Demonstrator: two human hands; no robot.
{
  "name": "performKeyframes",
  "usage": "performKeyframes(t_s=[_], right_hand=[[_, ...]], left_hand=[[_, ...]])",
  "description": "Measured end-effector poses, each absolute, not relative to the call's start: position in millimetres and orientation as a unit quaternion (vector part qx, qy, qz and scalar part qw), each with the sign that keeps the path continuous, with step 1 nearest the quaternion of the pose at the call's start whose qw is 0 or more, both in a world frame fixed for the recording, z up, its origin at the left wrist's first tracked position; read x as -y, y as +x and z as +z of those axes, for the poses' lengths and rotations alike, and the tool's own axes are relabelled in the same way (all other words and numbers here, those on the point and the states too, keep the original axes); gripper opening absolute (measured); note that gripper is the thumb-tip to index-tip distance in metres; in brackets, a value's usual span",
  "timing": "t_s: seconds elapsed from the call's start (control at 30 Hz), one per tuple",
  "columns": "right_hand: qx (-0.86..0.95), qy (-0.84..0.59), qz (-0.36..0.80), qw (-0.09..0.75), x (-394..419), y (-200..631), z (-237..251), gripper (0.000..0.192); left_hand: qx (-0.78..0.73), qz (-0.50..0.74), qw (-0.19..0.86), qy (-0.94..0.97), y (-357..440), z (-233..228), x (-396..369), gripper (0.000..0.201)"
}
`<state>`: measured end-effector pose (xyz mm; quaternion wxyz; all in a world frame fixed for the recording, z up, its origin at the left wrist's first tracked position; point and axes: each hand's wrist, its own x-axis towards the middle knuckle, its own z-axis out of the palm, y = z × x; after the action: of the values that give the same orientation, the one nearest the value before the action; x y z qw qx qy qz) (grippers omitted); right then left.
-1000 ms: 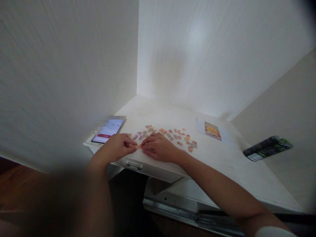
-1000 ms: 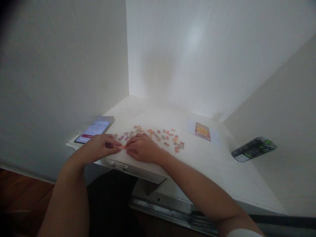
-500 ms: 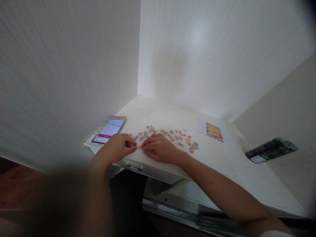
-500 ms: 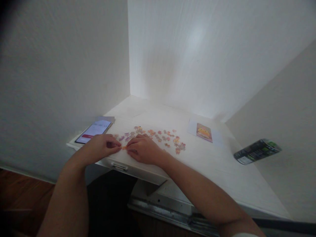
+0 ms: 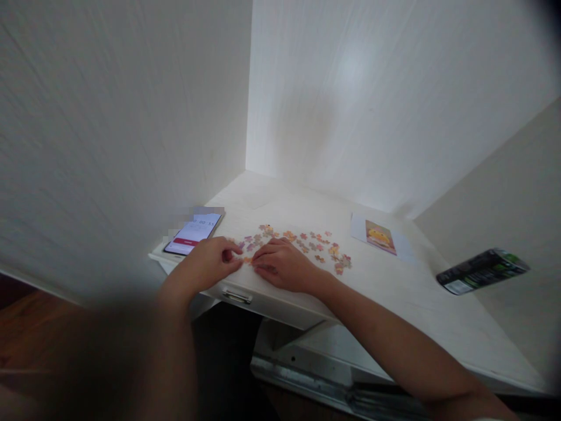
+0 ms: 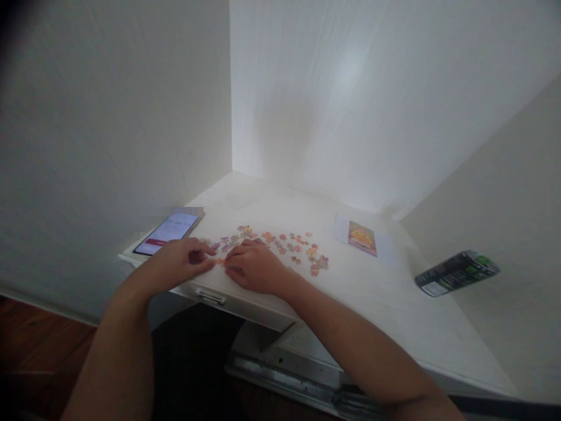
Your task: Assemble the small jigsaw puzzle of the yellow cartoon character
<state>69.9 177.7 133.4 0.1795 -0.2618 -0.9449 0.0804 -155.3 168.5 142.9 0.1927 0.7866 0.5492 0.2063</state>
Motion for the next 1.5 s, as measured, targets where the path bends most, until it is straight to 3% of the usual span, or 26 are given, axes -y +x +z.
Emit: performKeyframes(t_s=[0.6, 1.5], right_hand=[[0.942, -0.268, 0.078, 0.188, -179, 71, 130, 0.017], [0.942, -0.302, 0.038, 0.141, -171, 70, 133, 0.025]], left_hand=[[-0.493, 0.229, 0.26, 0.798, -154, 132, -175, 0.023], [-0.51, 0.237, 0.199, 0.802, -158, 135, -167, 0.02]])
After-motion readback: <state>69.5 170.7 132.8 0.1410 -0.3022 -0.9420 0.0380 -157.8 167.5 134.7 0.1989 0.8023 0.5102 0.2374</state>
